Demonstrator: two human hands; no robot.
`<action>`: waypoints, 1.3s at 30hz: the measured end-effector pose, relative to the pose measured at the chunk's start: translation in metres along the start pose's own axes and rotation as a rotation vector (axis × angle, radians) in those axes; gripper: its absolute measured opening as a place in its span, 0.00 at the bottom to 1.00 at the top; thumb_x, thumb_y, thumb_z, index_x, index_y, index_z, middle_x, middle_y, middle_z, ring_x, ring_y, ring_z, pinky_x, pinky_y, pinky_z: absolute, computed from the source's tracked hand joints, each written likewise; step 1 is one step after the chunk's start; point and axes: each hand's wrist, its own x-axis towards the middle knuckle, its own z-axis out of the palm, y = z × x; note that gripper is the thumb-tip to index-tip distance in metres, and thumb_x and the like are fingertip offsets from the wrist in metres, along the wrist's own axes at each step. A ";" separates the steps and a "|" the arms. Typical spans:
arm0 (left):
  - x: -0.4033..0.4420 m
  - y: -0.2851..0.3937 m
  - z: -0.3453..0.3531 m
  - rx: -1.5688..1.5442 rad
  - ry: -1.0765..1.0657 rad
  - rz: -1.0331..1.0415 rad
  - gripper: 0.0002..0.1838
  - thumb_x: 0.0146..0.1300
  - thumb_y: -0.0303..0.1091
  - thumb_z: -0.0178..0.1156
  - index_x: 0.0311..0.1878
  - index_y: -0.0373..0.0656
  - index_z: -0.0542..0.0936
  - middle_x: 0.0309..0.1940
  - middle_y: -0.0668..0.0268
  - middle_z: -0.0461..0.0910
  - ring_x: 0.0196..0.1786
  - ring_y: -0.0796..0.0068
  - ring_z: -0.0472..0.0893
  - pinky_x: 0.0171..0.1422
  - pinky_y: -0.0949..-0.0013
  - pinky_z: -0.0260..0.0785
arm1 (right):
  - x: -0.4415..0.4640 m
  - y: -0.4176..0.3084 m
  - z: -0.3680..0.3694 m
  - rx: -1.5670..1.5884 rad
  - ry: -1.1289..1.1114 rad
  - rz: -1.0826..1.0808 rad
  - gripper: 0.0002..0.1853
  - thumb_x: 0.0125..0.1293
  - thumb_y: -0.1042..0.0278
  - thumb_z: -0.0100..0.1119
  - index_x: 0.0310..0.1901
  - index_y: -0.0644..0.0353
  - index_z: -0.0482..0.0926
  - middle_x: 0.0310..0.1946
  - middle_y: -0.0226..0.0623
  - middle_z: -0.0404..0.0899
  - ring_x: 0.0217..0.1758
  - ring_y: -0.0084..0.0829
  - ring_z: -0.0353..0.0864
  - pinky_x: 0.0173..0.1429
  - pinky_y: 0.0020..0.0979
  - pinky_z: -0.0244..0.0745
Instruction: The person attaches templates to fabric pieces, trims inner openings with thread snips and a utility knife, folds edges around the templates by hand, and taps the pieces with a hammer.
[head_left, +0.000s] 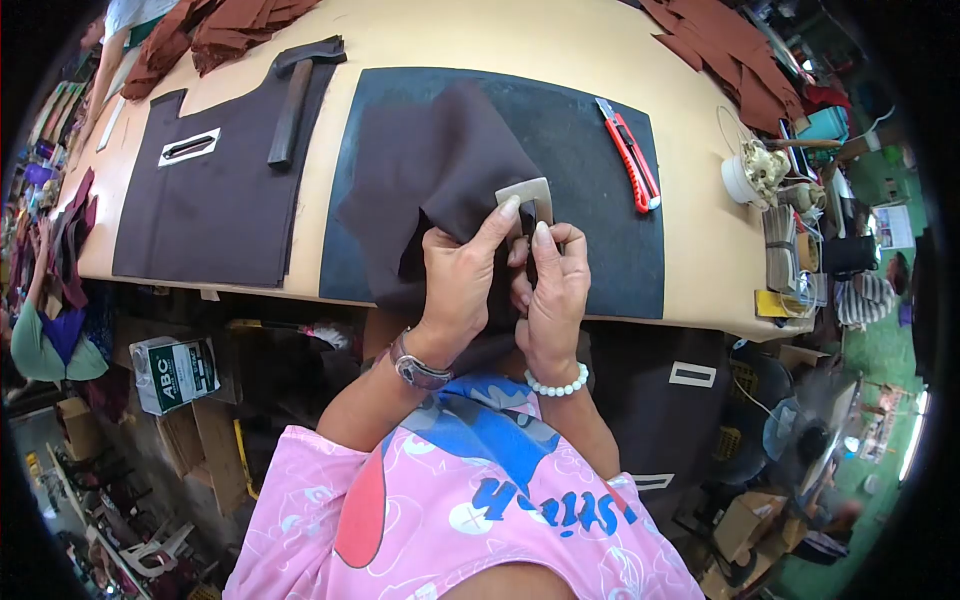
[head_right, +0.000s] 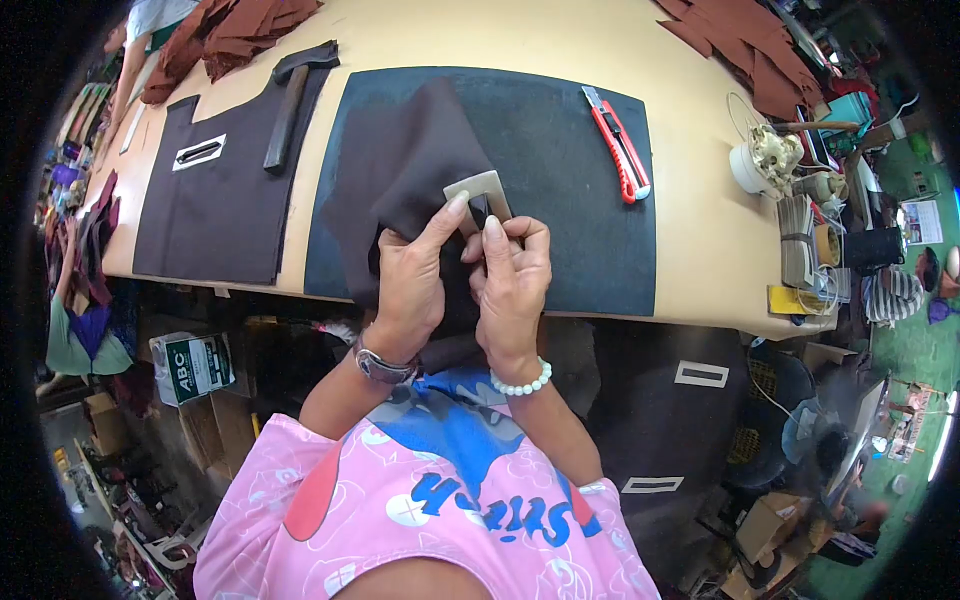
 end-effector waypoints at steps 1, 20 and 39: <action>0.002 -0.001 -0.002 0.011 -0.003 -0.018 0.05 0.62 0.29 0.62 0.35 0.38 0.79 0.27 0.70 0.78 0.24 0.82 0.74 0.29 0.77 0.67 | 0.001 0.000 -0.002 0.002 -0.002 0.011 0.09 0.70 0.64 0.52 0.42 0.56 0.63 0.24 0.31 0.73 0.14 0.10 0.57 0.15 0.15 0.49; 0.009 0.017 -0.033 0.109 -0.039 -0.070 0.10 0.60 0.27 0.62 0.44 0.34 0.79 0.40 0.64 0.81 0.40 0.79 0.79 0.47 0.74 0.72 | 0.029 -0.043 -0.012 -1.383 -0.377 -1.003 0.12 0.53 0.69 0.64 0.41 0.55 0.81 0.50 0.36 0.75 0.57 0.39 0.71 0.61 0.42 0.64; 0.004 0.020 -0.038 -0.001 0.044 -0.167 0.11 0.60 0.27 0.63 0.45 0.37 0.79 0.41 0.63 0.82 0.42 0.76 0.82 0.47 0.73 0.75 | 0.054 -0.024 0.012 -1.000 -0.153 -0.821 0.07 0.62 0.73 0.57 0.40 0.65 0.74 0.27 0.41 0.77 0.29 0.31 0.79 0.35 0.30 0.73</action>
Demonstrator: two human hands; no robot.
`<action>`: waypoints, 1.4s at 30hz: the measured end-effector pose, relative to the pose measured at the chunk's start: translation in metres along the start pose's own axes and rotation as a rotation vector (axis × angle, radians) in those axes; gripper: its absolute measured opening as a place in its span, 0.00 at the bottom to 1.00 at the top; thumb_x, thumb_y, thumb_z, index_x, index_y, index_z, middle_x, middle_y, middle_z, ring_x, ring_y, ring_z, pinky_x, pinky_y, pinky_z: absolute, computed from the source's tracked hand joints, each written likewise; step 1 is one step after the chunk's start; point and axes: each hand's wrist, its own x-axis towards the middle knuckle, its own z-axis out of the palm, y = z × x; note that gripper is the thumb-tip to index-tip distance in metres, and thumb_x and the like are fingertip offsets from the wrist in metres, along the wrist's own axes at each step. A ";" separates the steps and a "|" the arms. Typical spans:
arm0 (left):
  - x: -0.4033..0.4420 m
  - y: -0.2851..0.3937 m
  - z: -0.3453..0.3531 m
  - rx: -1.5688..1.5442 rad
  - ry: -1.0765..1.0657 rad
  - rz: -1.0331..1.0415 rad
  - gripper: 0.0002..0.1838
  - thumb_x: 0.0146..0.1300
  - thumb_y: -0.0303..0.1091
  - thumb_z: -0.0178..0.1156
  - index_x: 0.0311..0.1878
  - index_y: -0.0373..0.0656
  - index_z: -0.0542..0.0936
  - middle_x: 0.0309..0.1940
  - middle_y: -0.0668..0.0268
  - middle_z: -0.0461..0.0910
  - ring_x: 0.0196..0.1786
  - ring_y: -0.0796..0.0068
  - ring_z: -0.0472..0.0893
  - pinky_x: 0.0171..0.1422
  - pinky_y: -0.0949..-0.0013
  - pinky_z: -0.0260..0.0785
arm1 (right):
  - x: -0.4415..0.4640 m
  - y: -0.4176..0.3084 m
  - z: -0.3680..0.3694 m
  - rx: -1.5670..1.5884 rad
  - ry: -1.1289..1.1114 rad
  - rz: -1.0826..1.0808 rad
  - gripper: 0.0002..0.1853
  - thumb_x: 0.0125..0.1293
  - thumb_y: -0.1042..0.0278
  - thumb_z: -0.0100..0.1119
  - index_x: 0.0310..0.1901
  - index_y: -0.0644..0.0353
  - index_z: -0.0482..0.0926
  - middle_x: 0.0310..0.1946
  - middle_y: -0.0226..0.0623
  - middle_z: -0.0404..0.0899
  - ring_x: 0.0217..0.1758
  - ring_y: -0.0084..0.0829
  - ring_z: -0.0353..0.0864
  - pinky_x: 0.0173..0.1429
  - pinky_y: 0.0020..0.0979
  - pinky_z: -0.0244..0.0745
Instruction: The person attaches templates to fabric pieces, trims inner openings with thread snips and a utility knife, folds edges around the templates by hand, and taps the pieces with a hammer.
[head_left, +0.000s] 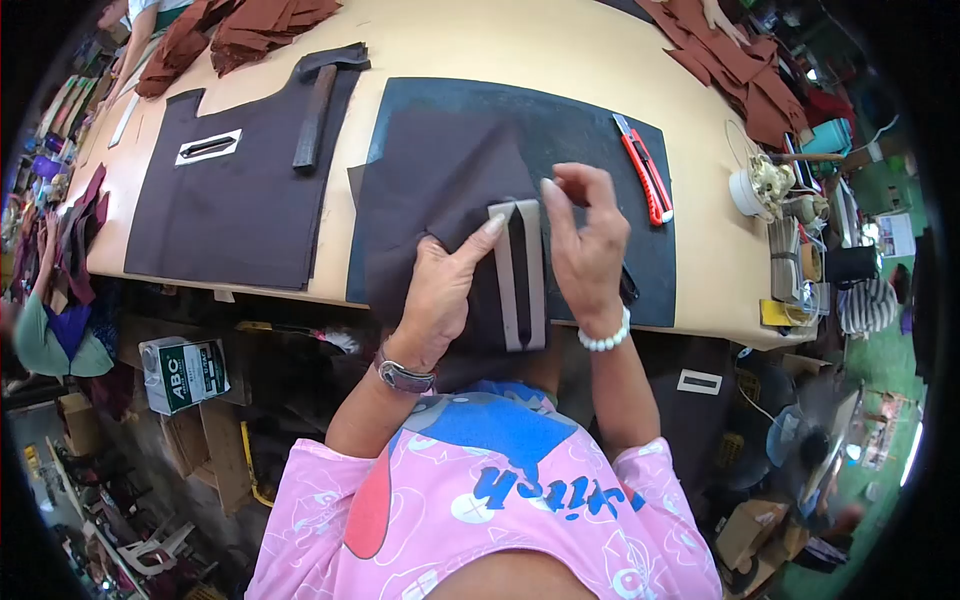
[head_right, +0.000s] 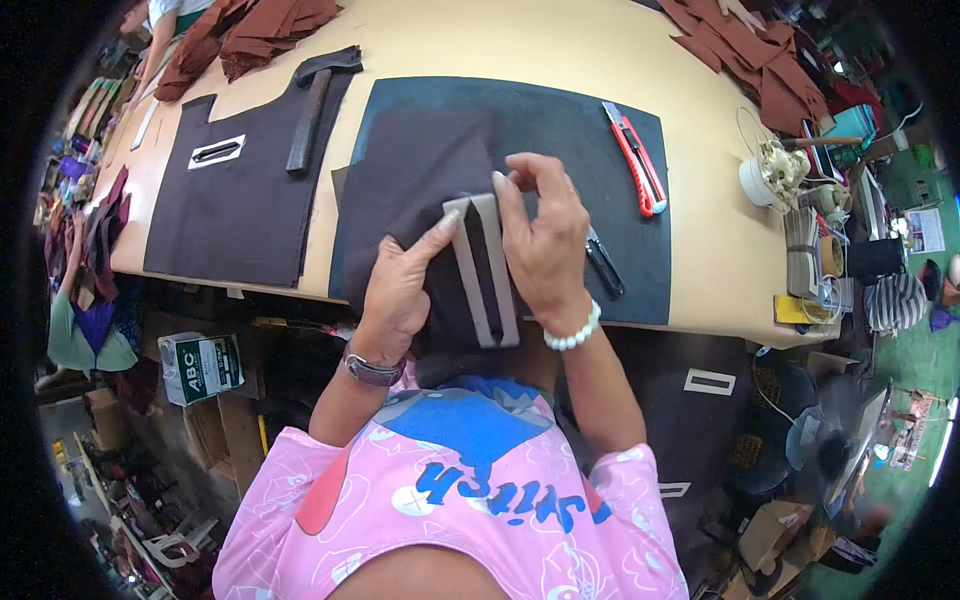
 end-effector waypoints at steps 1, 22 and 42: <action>0.001 0.002 0.000 -0.013 0.002 0.034 0.10 0.60 0.27 0.63 0.45 0.38 0.79 0.42 0.63 0.82 0.42 0.75 0.82 0.47 0.73 0.75 | -0.004 -0.007 -0.003 0.057 -0.030 0.058 0.08 0.62 0.73 0.57 0.42 0.65 0.74 0.27 0.41 0.77 0.29 0.30 0.79 0.35 0.29 0.73; -0.025 0.071 -0.020 1.299 0.232 1.249 0.21 0.56 0.25 0.63 0.55 0.37 0.75 0.53 0.60 0.77 0.56 0.66 0.75 0.65 0.65 0.61 | -0.036 0.019 -0.043 0.053 -0.595 0.191 0.31 0.58 0.83 0.52 0.64 0.57 0.62 0.35 0.46 0.81 0.39 0.45 0.80 0.48 0.38 0.72; 0.087 0.021 -0.019 1.288 -1.134 0.580 0.08 0.51 0.29 0.65 0.35 0.40 0.84 0.28 0.63 0.76 0.35 0.64 0.76 0.40 0.65 0.68 | -0.079 0.030 -0.058 -0.329 -0.336 -0.222 0.22 0.56 0.79 0.60 0.55 0.63 0.73 0.36 0.35 0.83 0.40 0.35 0.81 0.52 0.37 0.71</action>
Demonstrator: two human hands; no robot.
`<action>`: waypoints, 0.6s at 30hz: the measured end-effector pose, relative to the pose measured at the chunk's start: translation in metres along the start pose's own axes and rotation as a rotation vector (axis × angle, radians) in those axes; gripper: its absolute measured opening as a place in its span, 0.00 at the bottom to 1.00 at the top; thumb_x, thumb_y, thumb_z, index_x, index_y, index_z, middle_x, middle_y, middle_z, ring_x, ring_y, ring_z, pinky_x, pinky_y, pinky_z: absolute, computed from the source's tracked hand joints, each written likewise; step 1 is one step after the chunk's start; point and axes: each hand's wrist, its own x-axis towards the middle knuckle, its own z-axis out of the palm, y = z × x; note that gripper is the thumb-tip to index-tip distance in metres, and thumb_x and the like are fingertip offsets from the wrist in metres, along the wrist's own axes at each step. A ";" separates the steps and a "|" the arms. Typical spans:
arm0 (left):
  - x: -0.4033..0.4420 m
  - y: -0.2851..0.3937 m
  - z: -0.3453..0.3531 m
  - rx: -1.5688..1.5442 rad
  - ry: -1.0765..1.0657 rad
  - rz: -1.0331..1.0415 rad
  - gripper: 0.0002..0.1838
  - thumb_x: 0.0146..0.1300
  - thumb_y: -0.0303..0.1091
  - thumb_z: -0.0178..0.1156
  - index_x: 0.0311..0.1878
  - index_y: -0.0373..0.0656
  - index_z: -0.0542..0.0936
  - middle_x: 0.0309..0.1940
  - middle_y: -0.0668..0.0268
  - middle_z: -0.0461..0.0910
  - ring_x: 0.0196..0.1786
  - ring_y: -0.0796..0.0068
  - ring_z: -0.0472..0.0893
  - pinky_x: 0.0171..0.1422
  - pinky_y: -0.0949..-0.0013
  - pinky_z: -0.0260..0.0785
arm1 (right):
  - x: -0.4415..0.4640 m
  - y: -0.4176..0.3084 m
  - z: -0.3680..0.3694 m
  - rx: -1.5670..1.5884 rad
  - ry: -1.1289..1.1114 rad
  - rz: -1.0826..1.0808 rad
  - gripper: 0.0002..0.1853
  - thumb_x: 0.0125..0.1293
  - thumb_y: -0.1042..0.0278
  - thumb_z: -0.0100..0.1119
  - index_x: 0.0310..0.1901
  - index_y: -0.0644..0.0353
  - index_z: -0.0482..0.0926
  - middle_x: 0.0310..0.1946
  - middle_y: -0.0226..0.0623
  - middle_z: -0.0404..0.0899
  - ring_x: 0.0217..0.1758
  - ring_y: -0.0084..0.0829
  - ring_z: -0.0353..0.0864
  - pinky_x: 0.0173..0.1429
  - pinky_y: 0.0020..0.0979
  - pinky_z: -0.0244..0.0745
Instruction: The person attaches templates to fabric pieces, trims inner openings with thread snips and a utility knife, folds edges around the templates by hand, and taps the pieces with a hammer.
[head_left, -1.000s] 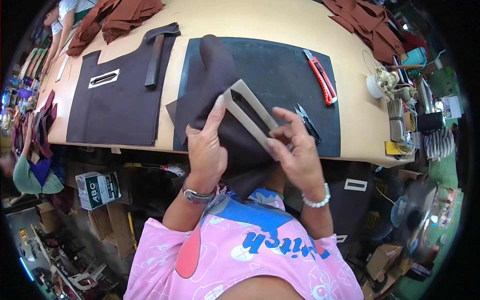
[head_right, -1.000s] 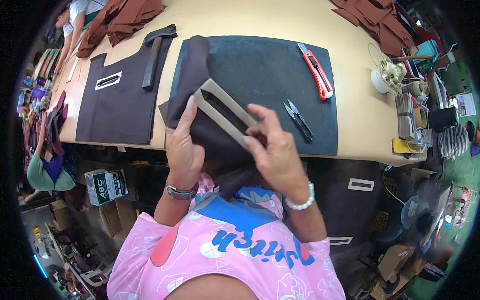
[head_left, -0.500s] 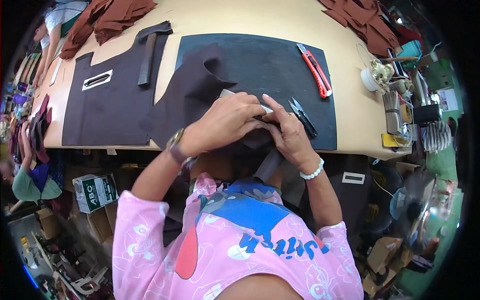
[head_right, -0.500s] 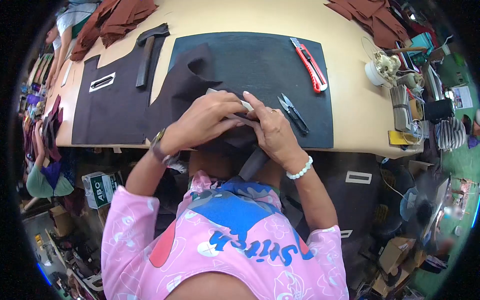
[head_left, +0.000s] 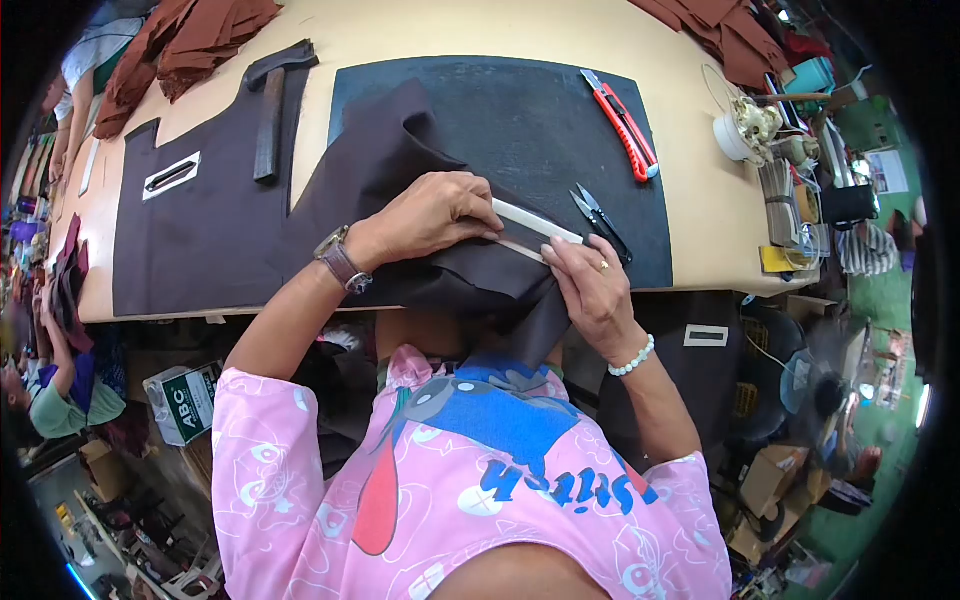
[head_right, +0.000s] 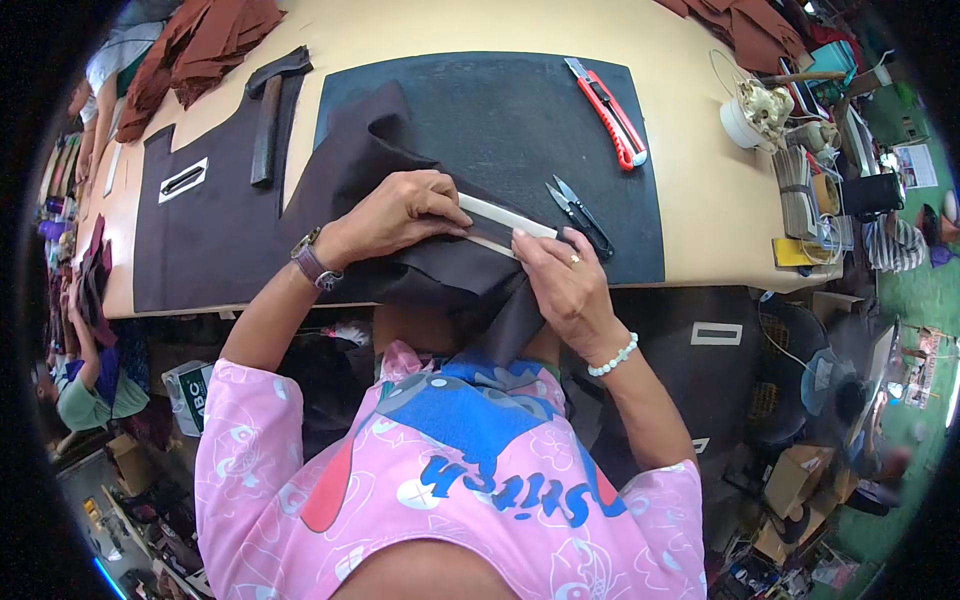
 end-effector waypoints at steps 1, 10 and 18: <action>-0.001 -0.002 0.002 0.023 0.018 0.027 0.08 0.51 0.29 0.65 0.35 0.41 0.84 0.27 0.63 0.75 0.35 0.64 0.76 0.39 0.65 0.68 | -0.003 -0.001 -0.004 -0.001 -0.009 -0.007 0.21 0.56 0.79 0.61 0.54 0.63 0.73 0.36 0.36 0.83 0.40 0.35 0.81 0.52 0.37 0.71; -0.002 -0.005 0.003 0.047 0.026 0.071 0.08 0.50 0.28 0.65 0.36 0.43 0.85 0.27 0.64 0.75 0.34 0.65 0.75 0.39 0.65 0.68 | 0.014 -0.015 0.004 0.046 0.029 0.386 0.21 0.55 0.78 0.60 0.52 0.65 0.72 0.36 0.45 0.72 0.41 0.42 0.75 0.45 0.37 0.71; -0.002 -0.006 0.003 0.064 0.026 0.092 0.06 0.52 0.29 0.64 0.34 0.42 0.83 0.29 0.65 0.75 0.35 0.65 0.75 0.40 0.65 0.68 | 0.022 -0.015 0.015 -0.244 -0.076 0.323 0.27 0.58 0.67 0.60 0.60 0.60 0.67 0.54 0.44 0.69 0.59 0.44 0.67 0.61 0.44 0.62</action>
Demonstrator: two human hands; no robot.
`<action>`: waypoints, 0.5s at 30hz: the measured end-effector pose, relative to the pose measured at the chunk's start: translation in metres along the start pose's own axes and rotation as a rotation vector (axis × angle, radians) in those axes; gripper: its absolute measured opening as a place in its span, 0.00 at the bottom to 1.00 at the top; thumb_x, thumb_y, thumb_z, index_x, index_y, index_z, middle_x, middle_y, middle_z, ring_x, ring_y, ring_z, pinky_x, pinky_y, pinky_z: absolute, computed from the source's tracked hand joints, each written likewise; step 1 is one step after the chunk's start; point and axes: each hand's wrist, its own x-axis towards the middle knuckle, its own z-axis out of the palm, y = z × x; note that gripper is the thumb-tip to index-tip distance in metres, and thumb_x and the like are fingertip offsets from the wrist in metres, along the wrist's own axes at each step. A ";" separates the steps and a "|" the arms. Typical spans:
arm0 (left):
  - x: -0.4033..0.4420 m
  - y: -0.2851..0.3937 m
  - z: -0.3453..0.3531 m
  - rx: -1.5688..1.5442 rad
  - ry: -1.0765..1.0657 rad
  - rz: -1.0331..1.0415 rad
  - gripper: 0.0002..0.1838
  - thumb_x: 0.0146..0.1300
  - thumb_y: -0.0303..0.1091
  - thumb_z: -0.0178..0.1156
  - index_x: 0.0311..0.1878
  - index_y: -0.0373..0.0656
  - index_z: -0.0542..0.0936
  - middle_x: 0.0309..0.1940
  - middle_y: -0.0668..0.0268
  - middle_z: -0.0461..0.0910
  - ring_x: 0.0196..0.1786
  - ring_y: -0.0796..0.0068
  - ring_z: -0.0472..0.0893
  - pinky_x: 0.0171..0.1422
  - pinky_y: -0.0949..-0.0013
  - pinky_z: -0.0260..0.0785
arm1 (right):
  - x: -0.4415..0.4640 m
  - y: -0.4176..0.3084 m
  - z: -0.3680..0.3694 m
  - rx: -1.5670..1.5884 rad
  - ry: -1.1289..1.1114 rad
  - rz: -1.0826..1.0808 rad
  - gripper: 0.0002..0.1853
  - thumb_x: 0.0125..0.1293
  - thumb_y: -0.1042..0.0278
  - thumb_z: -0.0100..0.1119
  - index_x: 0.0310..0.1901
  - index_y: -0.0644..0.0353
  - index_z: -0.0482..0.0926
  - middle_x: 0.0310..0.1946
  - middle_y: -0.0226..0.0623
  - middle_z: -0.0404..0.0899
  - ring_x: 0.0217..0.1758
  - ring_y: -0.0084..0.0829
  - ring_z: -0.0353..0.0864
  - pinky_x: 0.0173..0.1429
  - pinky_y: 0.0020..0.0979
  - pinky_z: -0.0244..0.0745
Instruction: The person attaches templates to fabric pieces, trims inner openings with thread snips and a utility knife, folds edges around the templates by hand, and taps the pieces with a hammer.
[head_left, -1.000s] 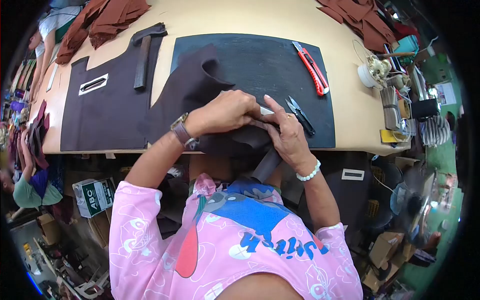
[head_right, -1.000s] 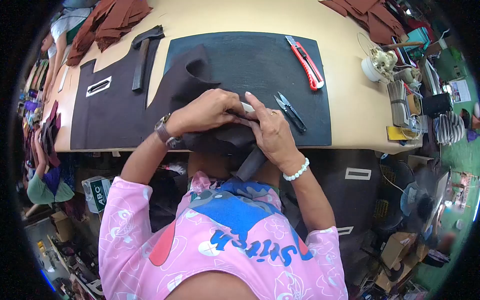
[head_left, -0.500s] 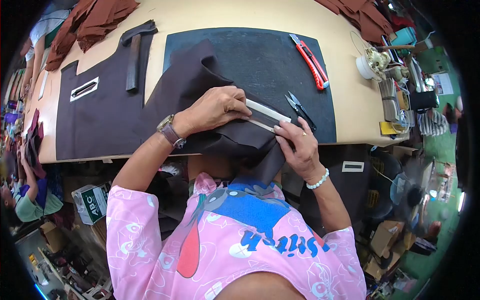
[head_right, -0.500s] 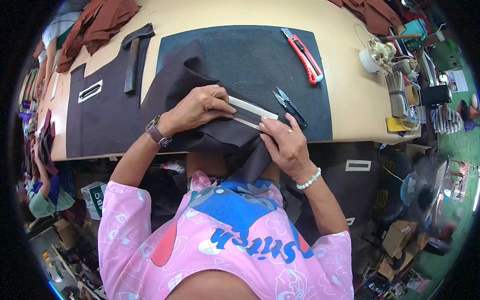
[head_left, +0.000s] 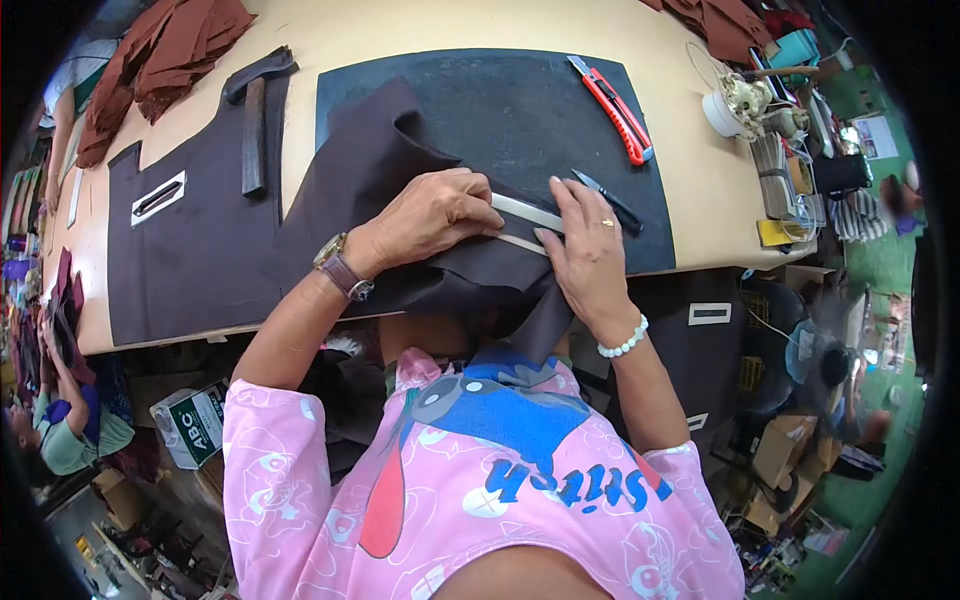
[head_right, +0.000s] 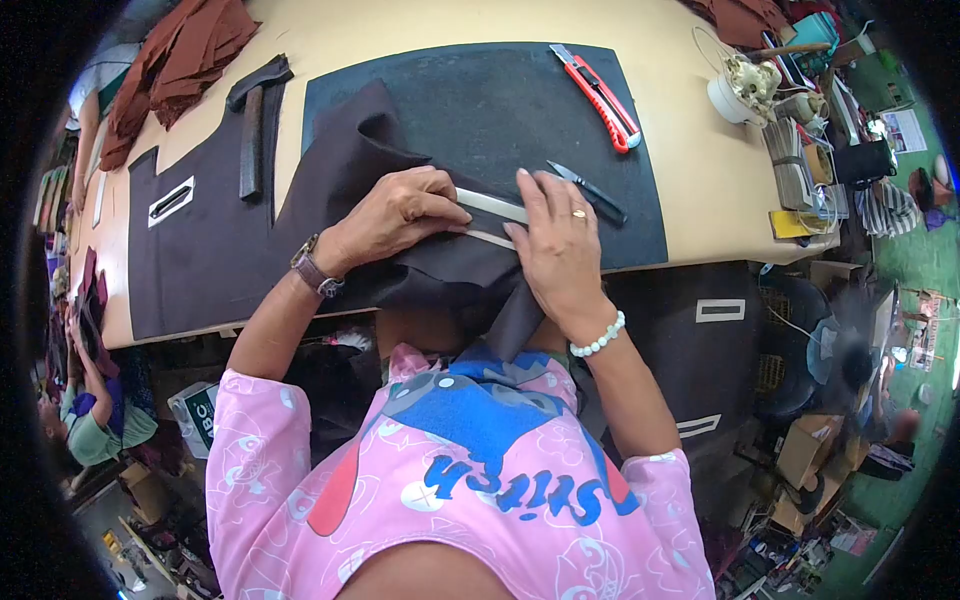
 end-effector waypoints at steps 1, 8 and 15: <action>-0.001 -0.001 0.001 -0.002 0.002 0.000 0.06 0.52 0.30 0.64 0.34 0.42 0.82 0.29 0.65 0.75 0.36 0.65 0.75 0.41 0.64 0.68 | 0.004 -0.001 0.005 -0.029 -0.007 -0.025 0.28 0.59 0.66 0.59 0.61 0.59 0.66 0.56 0.43 0.68 0.61 0.44 0.66 0.63 0.44 0.62; -0.008 -0.001 -0.022 0.165 -0.075 -0.055 0.07 0.53 0.34 0.64 0.32 0.43 0.78 0.29 0.64 0.72 0.37 0.63 0.74 0.43 0.62 0.65 | 0.017 -0.017 0.022 -0.127 -0.104 0.020 0.31 0.63 0.55 0.54 0.66 0.55 0.60 0.65 0.46 0.60 0.69 0.53 0.55 0.65 0.63 0.49; -0.026 -0.007 -0.039 0.143 -0.016 -0.130 0.09 0.51 0.32 0.66 0.31 0.40 0.77 0.29 0.64 0.70 0.37 0.65 0.71 0.41 0.65 0.65 | 0.005 -0.007 0.006 -0.263 -0.159 0.055 0.33 0.66 0.52 0.50 0.69 0.54 0.55 0.67 0.49 0.55 0.71 0.56 0.50 0.68 0.63 0.44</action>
